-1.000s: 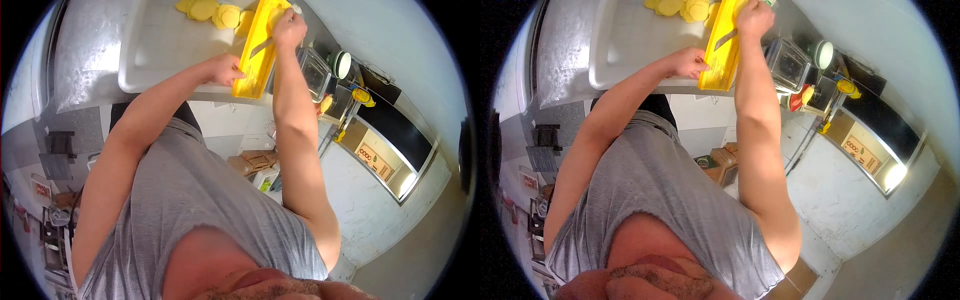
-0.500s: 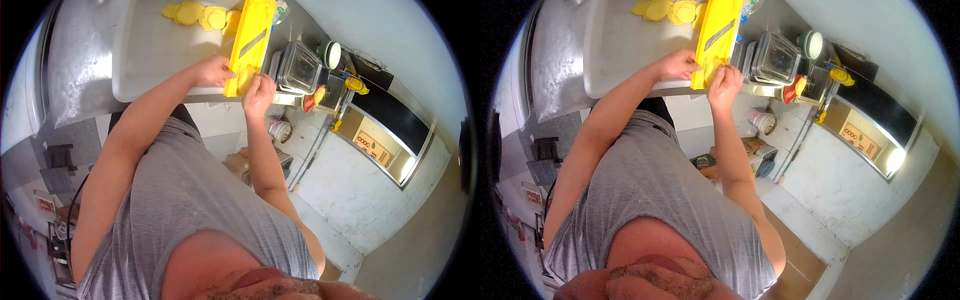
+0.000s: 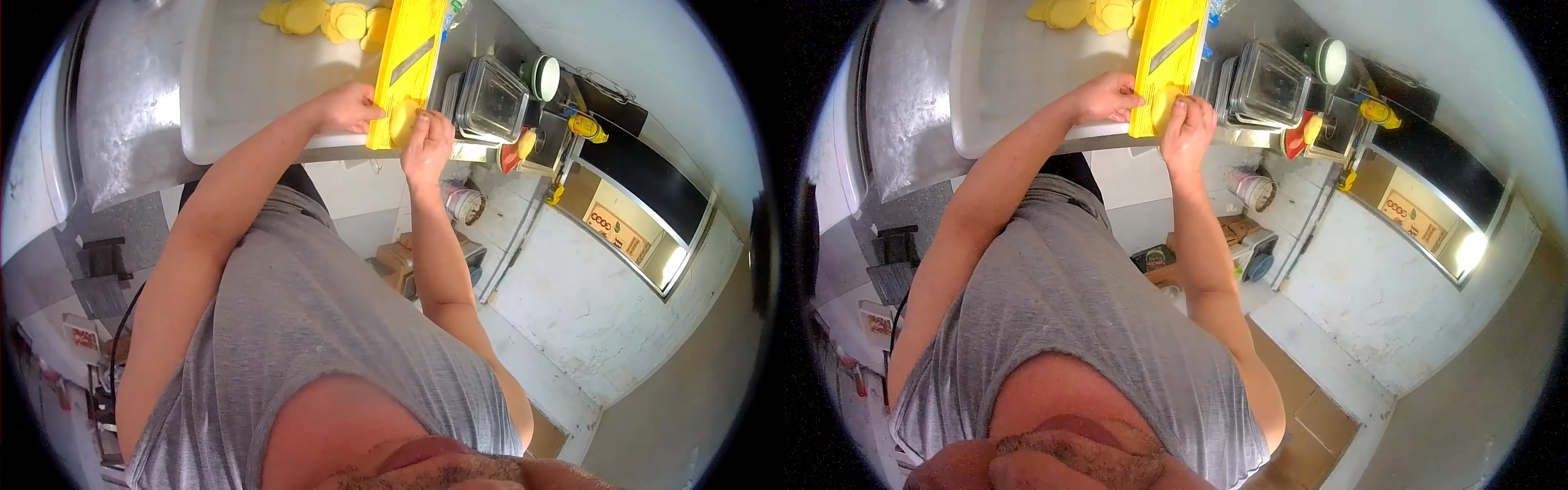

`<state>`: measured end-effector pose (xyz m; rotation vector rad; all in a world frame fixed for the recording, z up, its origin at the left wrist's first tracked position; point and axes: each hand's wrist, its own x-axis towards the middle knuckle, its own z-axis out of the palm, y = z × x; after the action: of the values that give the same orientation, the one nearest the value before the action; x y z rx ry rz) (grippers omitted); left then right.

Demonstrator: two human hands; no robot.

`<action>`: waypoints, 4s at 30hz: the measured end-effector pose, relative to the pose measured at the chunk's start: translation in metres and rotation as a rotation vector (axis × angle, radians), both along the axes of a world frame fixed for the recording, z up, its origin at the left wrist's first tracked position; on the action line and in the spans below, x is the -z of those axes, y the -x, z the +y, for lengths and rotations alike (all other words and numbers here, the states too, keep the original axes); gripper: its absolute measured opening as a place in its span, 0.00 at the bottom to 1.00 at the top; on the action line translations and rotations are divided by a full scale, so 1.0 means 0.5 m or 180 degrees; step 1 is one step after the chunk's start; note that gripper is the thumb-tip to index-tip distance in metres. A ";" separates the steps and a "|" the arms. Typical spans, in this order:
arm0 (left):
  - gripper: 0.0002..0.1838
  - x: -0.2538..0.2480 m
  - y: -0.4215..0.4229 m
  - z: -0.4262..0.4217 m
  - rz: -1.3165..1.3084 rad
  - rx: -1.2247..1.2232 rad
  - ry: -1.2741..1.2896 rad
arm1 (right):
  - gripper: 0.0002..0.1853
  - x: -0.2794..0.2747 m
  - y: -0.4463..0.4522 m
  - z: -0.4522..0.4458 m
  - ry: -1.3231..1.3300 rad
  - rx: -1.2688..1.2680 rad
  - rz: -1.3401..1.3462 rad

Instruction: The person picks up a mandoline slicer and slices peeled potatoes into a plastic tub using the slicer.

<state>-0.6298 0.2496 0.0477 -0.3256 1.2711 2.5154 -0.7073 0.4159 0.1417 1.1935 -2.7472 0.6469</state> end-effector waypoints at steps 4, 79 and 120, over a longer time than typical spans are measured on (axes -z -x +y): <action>0.12 0.013 0.002 0.005 0.0087 -0.0034 -0.0271 | 0.12 0.000 0.000 0.000 0.0012 -0.0013 -0.0012; 0.11 -0.003 0.001 0.002 -0.0024 -0.0082 -0.0342 | 0.06 0.028 0.009 -0.004 0.0384 0.0109 0.0172; 0.15 0.002 0.007 -0.001 -0.0018 -0.0070 -0.0099 | 0.07 0.003 0.048 -0.028 0.0449 -0.0272 0.0025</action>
<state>-0.6334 0.2494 0.0465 -0.3413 1.2316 2.5480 -0.7316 0.4017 0.1404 1.2836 -2.6062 0.8275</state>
